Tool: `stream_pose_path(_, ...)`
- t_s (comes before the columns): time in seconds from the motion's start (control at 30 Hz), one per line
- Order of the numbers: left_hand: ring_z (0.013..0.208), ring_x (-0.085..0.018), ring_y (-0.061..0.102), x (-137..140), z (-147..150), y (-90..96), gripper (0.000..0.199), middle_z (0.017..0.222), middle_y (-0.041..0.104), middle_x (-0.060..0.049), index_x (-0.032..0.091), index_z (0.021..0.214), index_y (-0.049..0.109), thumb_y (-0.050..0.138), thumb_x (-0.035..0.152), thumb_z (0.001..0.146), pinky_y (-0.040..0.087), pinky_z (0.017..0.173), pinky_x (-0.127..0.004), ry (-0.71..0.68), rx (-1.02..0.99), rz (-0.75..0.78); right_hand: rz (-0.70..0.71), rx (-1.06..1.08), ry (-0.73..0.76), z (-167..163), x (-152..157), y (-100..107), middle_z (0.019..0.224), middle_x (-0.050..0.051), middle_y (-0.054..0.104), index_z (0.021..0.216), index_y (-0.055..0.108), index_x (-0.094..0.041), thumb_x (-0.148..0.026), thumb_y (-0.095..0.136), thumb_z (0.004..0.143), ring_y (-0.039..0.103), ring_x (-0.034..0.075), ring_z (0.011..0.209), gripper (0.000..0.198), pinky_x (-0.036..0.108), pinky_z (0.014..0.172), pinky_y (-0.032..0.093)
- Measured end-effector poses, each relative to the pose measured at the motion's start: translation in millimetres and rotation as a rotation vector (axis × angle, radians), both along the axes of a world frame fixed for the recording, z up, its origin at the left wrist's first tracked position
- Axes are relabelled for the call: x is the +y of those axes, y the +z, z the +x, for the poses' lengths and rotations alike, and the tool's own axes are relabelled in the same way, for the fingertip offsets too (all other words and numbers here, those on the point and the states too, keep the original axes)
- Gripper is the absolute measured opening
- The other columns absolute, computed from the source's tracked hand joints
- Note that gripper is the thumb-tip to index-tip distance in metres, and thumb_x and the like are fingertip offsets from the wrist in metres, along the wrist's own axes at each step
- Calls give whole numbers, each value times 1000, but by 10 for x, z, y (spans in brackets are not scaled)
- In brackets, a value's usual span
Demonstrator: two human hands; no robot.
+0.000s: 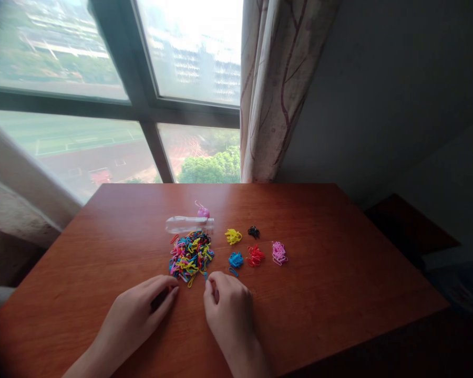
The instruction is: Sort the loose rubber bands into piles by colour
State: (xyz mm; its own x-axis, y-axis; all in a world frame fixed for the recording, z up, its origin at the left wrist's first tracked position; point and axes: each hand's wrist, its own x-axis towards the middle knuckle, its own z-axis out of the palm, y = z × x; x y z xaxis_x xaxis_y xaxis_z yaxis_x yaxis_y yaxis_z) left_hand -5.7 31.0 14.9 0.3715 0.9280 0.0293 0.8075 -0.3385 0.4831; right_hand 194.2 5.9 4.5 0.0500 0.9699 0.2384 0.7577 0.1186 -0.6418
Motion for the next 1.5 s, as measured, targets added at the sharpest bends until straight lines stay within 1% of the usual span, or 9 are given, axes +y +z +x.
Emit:
stream_pose_path(0.17, 81, -17, 70, -9, -3, 4, 18, 91, 73, 2, 27, 93, 64, 46, 31, 93, 48, 68, -24, 3, 2, 13, 27, -88, -130, 375, 51, -6, 60, -2, 57, 78, 61, -22, -24, 48, 92, 51, 13, 53, 20, 25, 58, 29)
stream_pose_path(0.27, 82, -17, 70, -9, -4, 2, 18, 92, 73, 2, 27, 93, 64, 46, 31, 93, 48, 68, -24, 4, 4, 13, 48, -164, -163, 506, 80, -56, 62, -1, 60, 78, 61, -22, -23, 48, 92, 53, 14, 54, 20, 25, 58, 30)
stream_pose_path(0.43, 81, -17, 70, -8, -6, -9, 18, 91, 73, 2, 27, 93, 63, 45, 31, 94, 47, 68, -24, 3, -3, 5, 66, -210, -165, 550, 84, -127, 64, -1, 62, 80, 62, -22, -24, 47, 93, 55, 14, 55, 20, 25, 58, 30)
stream_pose_path(0.63, 82, -17, 69, -17, -13, -22, 19, 91, 72, 1, 26, 94, 63, 44, 31, 94, 47, 69, -25, -5, 1, -14, 58, -186, -163, 553, 62, -128, 69, -1, 65, 83, 63, -23, -25, 49, 93, 58, 14, 59, 18, 25, 59, 31)
stream_pose_path(0.87, 82, -16, 68, -7, 9, 16, 18, 92, 72, 2, 27, 94, 63, 45, 30, 94, 46, 69, -24, -2, -3, -14, 77, -109, -133, 472, 36, -53, 68, -1, 63, 82, 63, -22, -24, 48, 94, 57, 14, 58, 19, 25, 60, 32)
stream_pose_path(1.0, 83, -17, 68, -4, 19, 7, 18, 93, 72, 2, 27, 95, 63, 45, 31, 94, 46, 70, -25, 7, 13, -44, 60, -78, -33, 312, 35, -38, 68, -1, 62, 82, 62, -22, -22, 47, 94, 56, 14, 60, 19, 25, 61, 32)
stream_pose_path(1.2, 86, -18, 68, -29, 74, -16, 18, 94, 71, 1, 27, 97, 62, 46, 33, 94, 46, 72, -26, 28, 43, -69, 12, -99, 107, 26, 29, -75, 68, -2, 61, 79, 59, -22, -15, 49, 90, 56, 14, 63, 16, 27, 61, 28)
stream_pose_path(1.37, 84, -20, 68, -29, 194, 43, 17, 90, 71, -1, 24, 91, 60, 47, 34, 94, 44, 68, -27, 28, 137, -77, -2, -90, 121, -27, 21, -112, 69, -2, 61, 79, 58, -22, -15, 49, 90, 55, 15, 65, 15, 27, 62, 27)
stream_pose_path(1.5, 86, -22, 69, -11, 307, 82, 16, 93, 71, -2, 24, 92, 60, 46, 32, 95, 44, 67, -29, 41, 228, -67, 0, -83, 143, -8, 14, -120, 71, -2, 61, 78, 56, -22, -15, 49, 89, 55, 15, 67, 15, 27, 63, 28)
